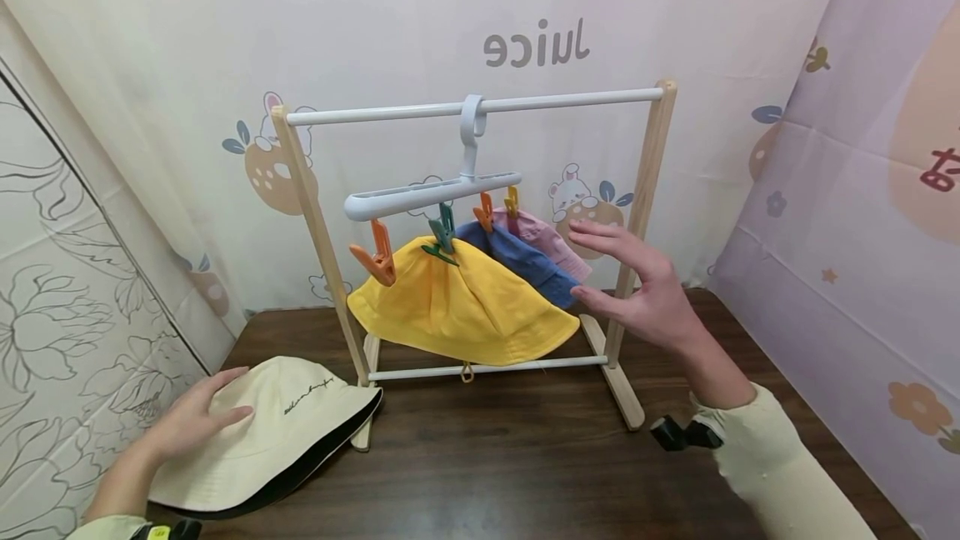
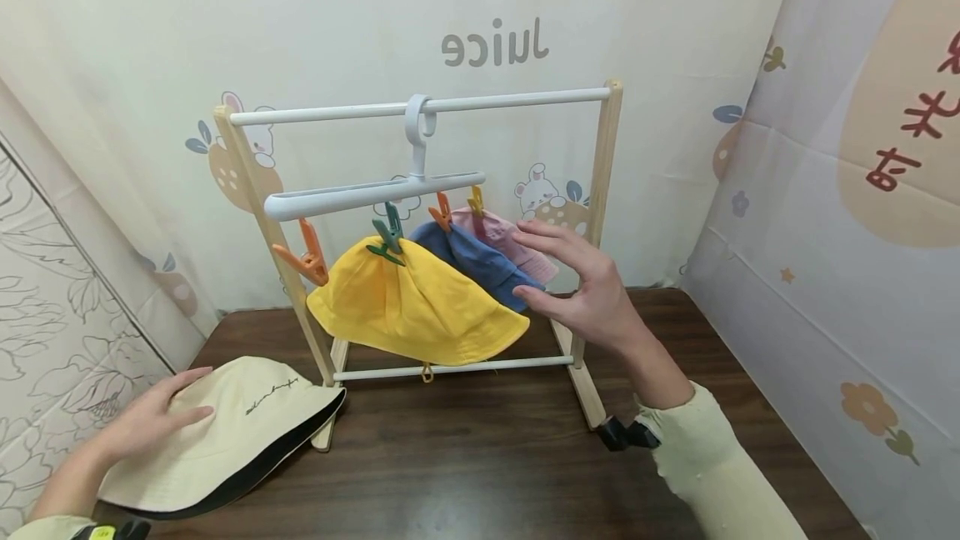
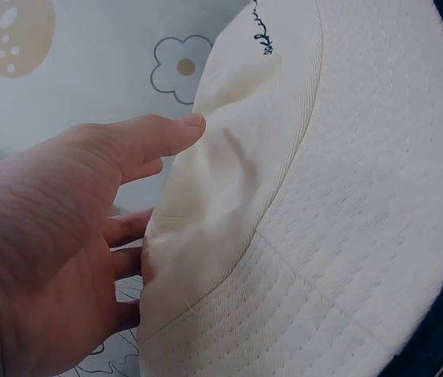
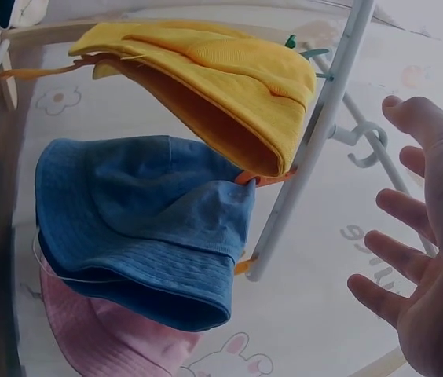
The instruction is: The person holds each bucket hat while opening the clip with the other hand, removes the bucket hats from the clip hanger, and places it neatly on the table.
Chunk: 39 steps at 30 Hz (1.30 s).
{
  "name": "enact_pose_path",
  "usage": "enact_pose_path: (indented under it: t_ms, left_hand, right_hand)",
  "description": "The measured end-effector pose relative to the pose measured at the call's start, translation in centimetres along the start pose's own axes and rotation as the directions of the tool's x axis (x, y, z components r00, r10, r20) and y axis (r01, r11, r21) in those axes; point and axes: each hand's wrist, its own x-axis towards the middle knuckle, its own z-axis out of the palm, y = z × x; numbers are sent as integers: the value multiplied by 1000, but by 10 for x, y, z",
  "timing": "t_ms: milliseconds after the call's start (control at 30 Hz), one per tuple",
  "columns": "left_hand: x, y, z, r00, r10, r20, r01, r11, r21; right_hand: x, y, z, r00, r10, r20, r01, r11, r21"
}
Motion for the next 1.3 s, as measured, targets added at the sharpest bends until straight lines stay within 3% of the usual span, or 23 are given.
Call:
enact_pose_path:
  t_ms: [267,700,1033,1300]
  left_hand:
    - [1,0,0,998,25,-58,-25,1000,1]
    - [1,10,-4,997,-2,-76,-1,999,-35]
    - [3,14,-9,988,64,-138,-68,997,-22]
    - [2,19,-10,981,80,-177,-86,996,-29]
  right_hand:
    - [1,-1,1,1000,0,12,0,1000,-8]
    - [6,-3,9,1000,-16,17,16,1000,-3]
    - [12,-6,8,1000,-17,7,17,1000,1]
    - [11,-5,10,1000,-13,12,13,1000,3]
